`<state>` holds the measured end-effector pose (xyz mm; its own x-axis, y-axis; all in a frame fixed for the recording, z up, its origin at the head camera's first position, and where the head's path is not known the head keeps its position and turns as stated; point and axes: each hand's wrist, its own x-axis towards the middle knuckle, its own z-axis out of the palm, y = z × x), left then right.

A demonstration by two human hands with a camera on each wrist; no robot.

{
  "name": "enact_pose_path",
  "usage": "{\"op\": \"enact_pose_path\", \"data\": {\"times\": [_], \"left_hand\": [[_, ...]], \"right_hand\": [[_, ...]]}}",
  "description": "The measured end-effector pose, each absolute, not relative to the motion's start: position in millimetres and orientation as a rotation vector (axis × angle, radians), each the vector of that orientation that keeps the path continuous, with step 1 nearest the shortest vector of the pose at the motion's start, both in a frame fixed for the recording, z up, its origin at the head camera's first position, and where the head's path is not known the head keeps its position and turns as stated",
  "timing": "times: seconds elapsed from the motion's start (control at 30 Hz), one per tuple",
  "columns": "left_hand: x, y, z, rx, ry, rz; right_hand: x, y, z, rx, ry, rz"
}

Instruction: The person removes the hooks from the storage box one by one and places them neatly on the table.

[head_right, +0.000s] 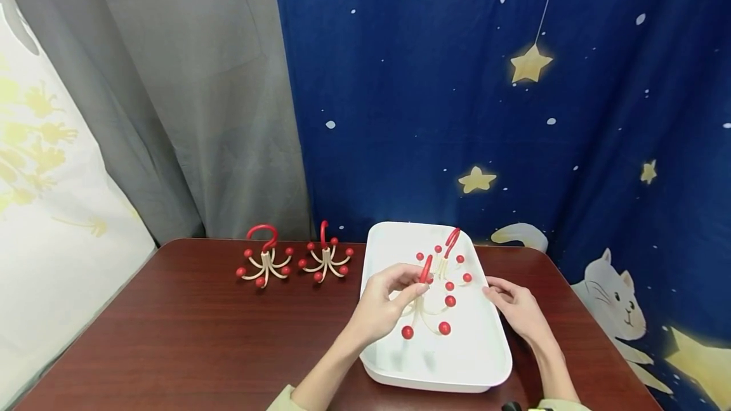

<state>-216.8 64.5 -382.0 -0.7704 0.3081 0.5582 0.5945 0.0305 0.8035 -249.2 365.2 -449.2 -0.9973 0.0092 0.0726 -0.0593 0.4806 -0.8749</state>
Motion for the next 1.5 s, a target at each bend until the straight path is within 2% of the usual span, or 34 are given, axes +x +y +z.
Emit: {"op": "enact_pose_path", "data": {"times": [0.6,1.5], "left_hand": [[-218,7,-372,-0.807,-2.121,-1.798],[-224,-83,-381,-0.645,-2.069,-1.8]], "right_hand": [[-249,364,-449,0.048,-2.635,1.581],[-248,364,-448,0.032,-2.634,1.581]]}}
